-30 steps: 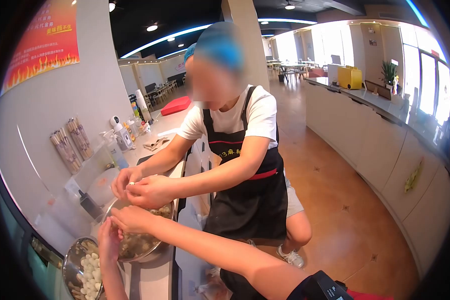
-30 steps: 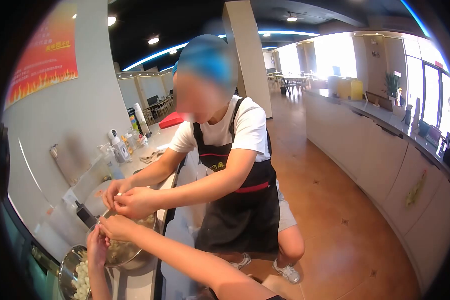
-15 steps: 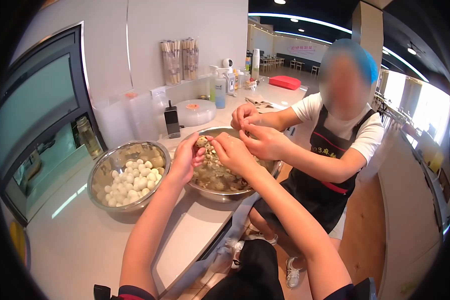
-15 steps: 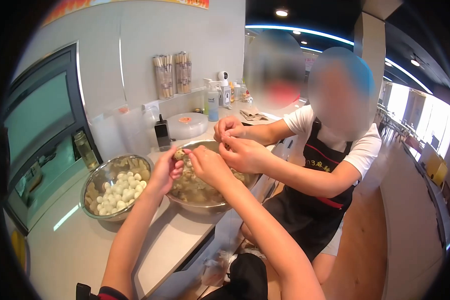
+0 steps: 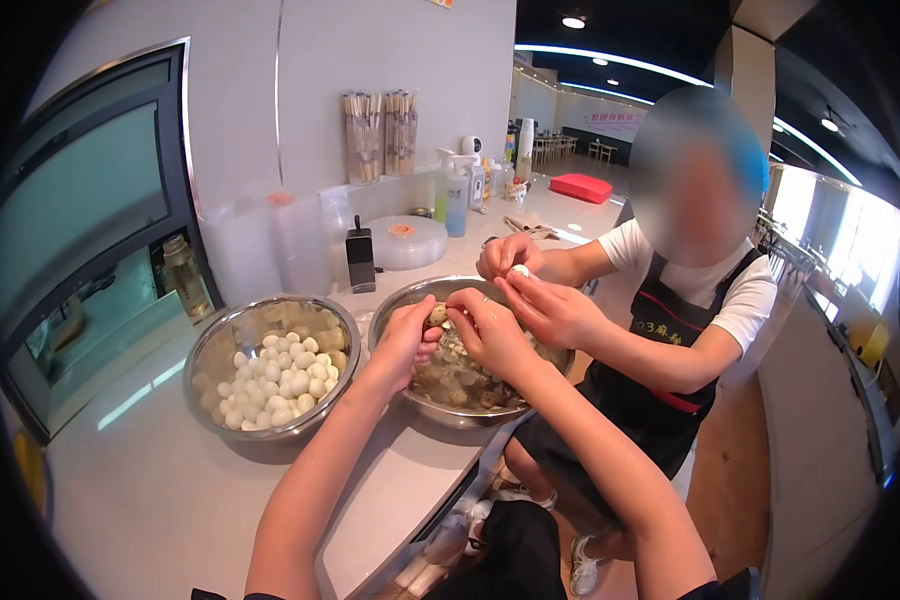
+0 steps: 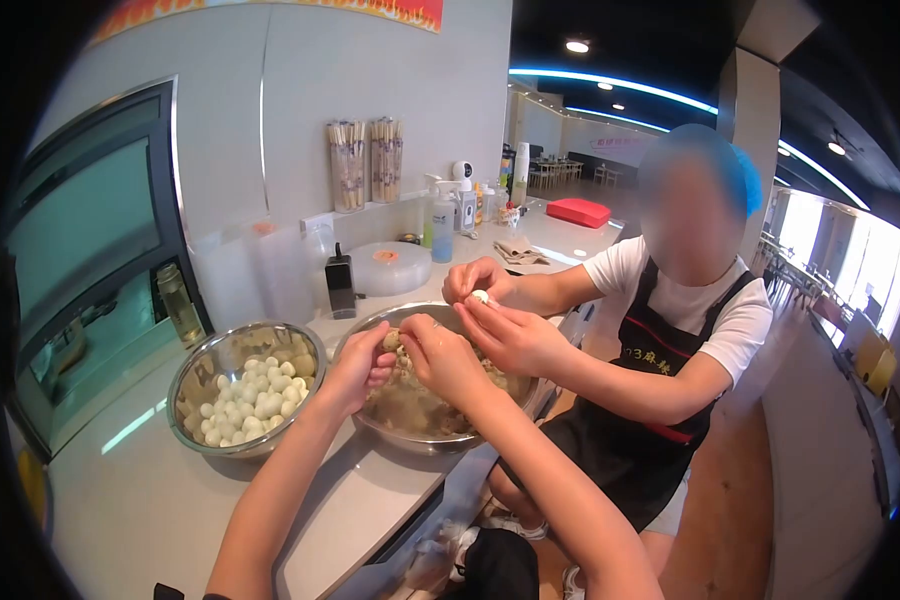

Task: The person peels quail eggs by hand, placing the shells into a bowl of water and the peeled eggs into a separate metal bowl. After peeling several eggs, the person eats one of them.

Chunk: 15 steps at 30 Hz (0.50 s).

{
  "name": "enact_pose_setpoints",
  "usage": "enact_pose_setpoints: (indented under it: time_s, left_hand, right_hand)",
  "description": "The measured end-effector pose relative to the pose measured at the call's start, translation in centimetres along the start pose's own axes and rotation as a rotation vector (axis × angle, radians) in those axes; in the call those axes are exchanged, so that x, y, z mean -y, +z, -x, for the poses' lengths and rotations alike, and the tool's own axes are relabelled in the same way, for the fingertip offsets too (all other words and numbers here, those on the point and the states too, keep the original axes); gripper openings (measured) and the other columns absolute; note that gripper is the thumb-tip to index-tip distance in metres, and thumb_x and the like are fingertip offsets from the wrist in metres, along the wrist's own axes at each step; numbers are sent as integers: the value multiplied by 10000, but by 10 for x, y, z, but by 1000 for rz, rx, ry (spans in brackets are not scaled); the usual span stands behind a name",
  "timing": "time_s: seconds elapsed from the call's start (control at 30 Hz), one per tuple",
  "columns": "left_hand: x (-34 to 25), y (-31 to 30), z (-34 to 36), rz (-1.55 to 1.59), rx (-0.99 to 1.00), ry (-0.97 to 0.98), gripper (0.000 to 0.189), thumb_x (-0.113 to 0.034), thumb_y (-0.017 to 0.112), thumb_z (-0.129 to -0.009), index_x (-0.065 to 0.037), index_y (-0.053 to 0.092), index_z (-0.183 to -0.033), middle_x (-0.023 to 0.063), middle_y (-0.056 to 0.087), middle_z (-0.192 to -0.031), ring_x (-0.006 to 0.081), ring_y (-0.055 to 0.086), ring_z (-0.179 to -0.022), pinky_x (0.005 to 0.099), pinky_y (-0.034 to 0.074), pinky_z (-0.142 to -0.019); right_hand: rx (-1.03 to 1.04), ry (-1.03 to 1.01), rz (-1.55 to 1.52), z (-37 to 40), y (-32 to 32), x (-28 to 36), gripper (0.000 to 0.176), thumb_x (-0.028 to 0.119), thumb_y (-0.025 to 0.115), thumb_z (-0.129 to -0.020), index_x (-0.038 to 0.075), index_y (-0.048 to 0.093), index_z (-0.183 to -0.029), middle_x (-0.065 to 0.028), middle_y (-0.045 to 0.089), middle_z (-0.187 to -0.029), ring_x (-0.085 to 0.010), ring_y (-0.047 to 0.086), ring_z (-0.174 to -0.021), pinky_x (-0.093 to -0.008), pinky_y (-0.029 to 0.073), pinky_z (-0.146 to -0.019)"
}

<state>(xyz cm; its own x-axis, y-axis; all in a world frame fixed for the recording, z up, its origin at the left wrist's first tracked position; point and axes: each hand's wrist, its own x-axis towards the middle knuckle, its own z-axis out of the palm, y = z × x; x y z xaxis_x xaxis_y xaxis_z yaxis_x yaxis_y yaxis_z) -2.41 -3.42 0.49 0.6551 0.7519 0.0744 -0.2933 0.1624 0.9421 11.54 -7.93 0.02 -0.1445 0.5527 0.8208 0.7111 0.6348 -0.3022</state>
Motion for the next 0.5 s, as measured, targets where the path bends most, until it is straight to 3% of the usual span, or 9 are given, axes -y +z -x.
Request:
enact_pose_setpoints:
  time_s: [0.17,0.5]
  left_hand:
    - [0,-1,0,-38,5,-50,239,-347,429,-849,-145,370,-736,-56,336,-530,25,253,-417,166,176,-366]
    - [2,-1,-4,-15,7,-39,212,-312,419,-859,-124,410,-760,-56,360,-540,16,261,-408,161,178,-354]
  right_hand:
    - [40,-8,23,1,0,-3,73,59,494,-779,33,459,-838,-143,528,-735,-326,539,-668,-366,416,-566]
    - [9,-18,120,1,4,-8,63,70,457,-791,31,426,-829,-158,523,-730,-344,532,-632,-410,408,-523]
